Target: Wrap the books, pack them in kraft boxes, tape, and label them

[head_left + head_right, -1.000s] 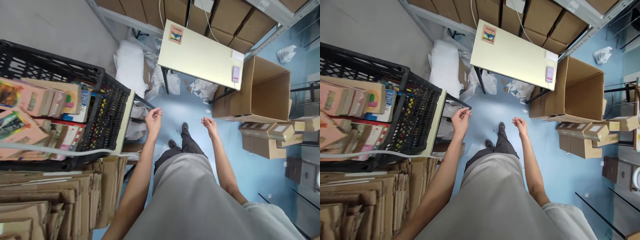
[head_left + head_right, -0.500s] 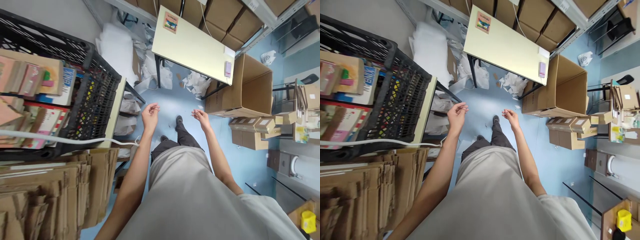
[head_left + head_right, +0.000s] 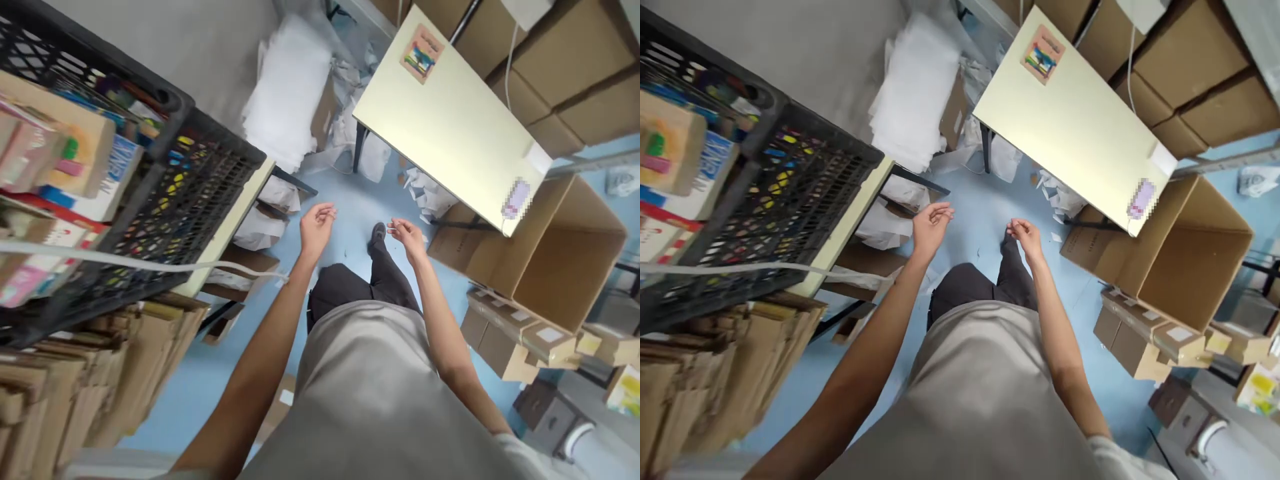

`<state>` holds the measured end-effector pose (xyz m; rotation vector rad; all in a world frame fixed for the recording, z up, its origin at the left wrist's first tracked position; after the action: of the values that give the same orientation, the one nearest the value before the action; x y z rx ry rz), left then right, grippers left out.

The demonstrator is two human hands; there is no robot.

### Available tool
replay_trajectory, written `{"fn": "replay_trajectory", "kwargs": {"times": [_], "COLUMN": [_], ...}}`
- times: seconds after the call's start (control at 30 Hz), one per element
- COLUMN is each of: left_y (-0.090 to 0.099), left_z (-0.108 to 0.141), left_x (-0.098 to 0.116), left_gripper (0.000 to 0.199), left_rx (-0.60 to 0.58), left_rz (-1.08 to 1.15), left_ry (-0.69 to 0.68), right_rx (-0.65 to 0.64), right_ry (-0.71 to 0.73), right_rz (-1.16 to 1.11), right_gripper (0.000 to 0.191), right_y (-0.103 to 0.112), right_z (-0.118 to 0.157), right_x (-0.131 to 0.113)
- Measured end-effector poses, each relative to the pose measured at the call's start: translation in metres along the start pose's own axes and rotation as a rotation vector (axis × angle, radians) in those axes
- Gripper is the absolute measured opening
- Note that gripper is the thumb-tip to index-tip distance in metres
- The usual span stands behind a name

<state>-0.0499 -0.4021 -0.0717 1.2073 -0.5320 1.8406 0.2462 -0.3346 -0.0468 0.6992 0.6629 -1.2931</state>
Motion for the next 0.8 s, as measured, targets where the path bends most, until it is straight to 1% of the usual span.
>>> {"fn": "replay_trajectory", "kwargs": {"times": [0.07, 0.13, 0.23, 0.3, 0.4, 0.5, 0.6, 0.7, 0.8], "left_y": [-0.022, -0.044, -0.078, -0.099, -0.123, -0.139, -0.148, -0.157, -0.166], "left_z": [-0.031, -0.064, -0.111, -0.141, -0.189, -0.238, -0.286, -0.327, -0.362], "left_x": [-0.013, -0.03, -0.067, -0.097, -0.15, -0.204, -0.254, -0.293, -0.32], "left_gripper": [0.023, 0.025, 0.025, 0.024, 0.025, 0.025, 0.024, 0.028, 0.033], "left_rx": [0.043, 0.085, 0.132, 0.147, 0.141, 0.118, 0.074, 0.022, 0.003], "left_rz": [0.024, 0.043, 0.053, 0.054, 0.043, 0.012, -0.051, -0.137, -0.214], "left_ry": [0.019, 0.037, 0.096, 0.15, 0.206, 0.226, 0.257, 0.273, 0.266], "right_rx": [-0.067, -0.116, -0.155, -0.165, -0.168, -0.149, -0.071, -0.026, -0.057], "right_ry": [-0.002, -0.009, -0.062, -0.109, -0.145, -0.158, -0.167, -0.123, -0.027], "right_rz": [0.045, 0.094, 0.186, 0.248, 0.323, 0.358, 0.437, 0.517, 0.523], "right_gripper": [0.039, 0.035, 0.026, 0.019, 0.009, 0.006, 0.004, 0.006, 0.012], "right_y": [-0.003, -0.007, -0.019, -0.032, -0.062, -0.096, -0.124, -0.146, -0.165], "right_z": [-0.044, -0.089, -0.16, -0.211, -0.294, -0.382, -0.467, -0.538, -0.593], "right_x": [-0.006, -0.005, 0.011, 0.032, 0.073, 0.119, 0.164, 0.199, 0.224]}}
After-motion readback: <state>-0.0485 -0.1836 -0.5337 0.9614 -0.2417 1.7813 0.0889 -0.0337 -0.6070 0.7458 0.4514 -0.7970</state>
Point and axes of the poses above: each hand's wrist, its own z-axis away from the middle knuckle, its own y-axis out of the back of the hand, x = y × z, the point moved 6 cm from there along -z, towards the middle knuckle, and after that the axes turned 4 degrees about y, right-handed, at the moved point
